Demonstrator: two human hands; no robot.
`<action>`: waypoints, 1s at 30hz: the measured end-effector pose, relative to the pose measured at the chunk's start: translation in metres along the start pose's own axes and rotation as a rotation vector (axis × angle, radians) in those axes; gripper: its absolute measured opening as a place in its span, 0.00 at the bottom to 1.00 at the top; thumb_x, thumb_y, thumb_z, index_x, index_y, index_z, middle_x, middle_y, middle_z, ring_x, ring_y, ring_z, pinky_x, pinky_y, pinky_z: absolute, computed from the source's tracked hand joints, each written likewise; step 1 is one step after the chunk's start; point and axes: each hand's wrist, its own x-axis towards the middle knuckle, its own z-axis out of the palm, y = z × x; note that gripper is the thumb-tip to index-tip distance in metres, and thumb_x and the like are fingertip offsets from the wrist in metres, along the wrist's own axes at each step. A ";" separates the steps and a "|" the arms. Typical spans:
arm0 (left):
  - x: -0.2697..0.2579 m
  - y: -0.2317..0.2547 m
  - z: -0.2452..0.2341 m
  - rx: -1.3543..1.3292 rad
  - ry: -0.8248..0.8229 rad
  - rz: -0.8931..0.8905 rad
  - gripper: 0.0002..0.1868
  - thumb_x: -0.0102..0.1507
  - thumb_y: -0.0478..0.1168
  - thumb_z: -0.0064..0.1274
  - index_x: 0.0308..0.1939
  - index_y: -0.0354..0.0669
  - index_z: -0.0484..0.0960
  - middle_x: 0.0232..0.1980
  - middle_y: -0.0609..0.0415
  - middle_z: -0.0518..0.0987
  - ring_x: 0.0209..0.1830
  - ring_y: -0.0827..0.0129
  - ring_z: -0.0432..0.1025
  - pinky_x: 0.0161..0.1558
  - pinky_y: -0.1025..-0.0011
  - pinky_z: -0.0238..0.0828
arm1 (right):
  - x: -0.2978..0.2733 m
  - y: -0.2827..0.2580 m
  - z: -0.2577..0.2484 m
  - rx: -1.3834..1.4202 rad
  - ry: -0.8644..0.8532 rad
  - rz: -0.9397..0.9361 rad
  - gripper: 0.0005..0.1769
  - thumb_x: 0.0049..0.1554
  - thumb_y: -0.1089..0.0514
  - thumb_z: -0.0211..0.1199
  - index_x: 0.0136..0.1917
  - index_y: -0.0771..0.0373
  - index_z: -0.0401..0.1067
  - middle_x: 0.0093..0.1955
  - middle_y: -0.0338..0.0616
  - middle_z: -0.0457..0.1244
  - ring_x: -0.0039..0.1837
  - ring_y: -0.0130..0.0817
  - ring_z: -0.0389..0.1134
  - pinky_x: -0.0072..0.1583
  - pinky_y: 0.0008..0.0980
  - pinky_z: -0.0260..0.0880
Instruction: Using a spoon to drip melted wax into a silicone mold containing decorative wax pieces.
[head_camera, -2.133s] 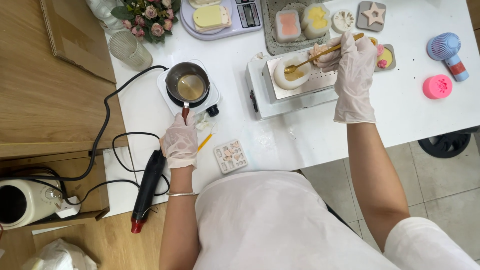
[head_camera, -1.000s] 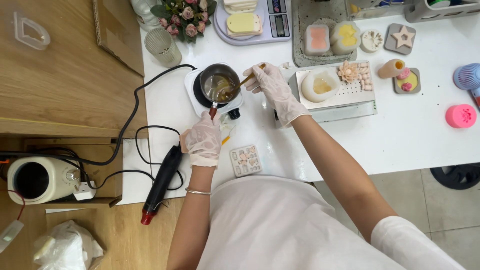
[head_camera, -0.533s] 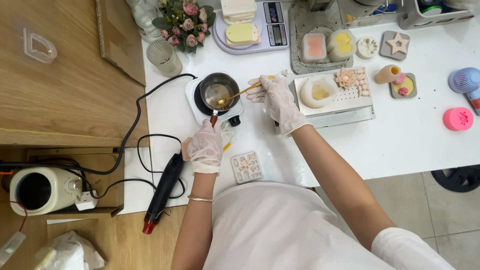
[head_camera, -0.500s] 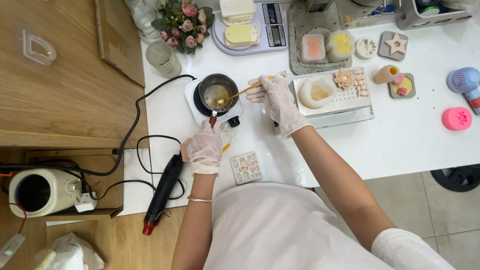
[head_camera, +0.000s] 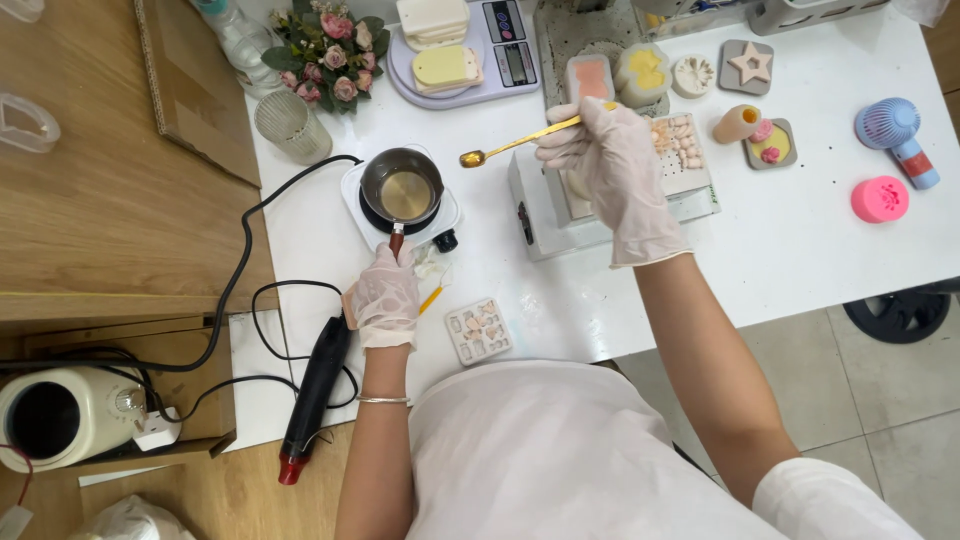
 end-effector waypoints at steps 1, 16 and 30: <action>0.001 0.000 0.001 0.000 -0.004 0.006 0.25 0.72 0.60 0.37 0.49 0.41 0.75 0.39 0.37 0.82 0.42 0.39 0.76 0.42 0.49 0.70 | -0.005 -0.008 -0.008 -0.001 0.007 -0.003 0.20 0.71 0.54 0.49 0.55 0.75 0.72 0.44 0.56 0.70 0.43 0.38 0.74 0.47 0.32 0.78; -0.002 0.006 -0.008 0.109 0.024 -0.025 0.25 0.71 0.62 0.37 0.52 0.47 0.76 0.39 0.39 0.83 0.42 0.40 0.77 0.44 0.50 0.71 | -0.053 -0.044 -0.106 -0.108 0.192 -0.234 0.19 0.75 0.54 0.48 0.55 0.74 0.69 0.45 0.57 0.70 0.45 0.41 0.75 0.49 0.32 0.79; -0.005 0.006 -0.009 0.166 0.039 -0.004 0.25 0.71 0.63 0.36 0.48 0.47 0.75 0.35 0.43 0.83 0.38 0.44 0.77 0.42 0.53 0.71 | -0.046 -0.040 -0.074 -0.378 0.303 -0.253 0.19 0.71 0.52 0.52 0.52 0.72 0.71 0.44 0.54 0.71 0.41 0.37 0.75 0.46 0.29 0.80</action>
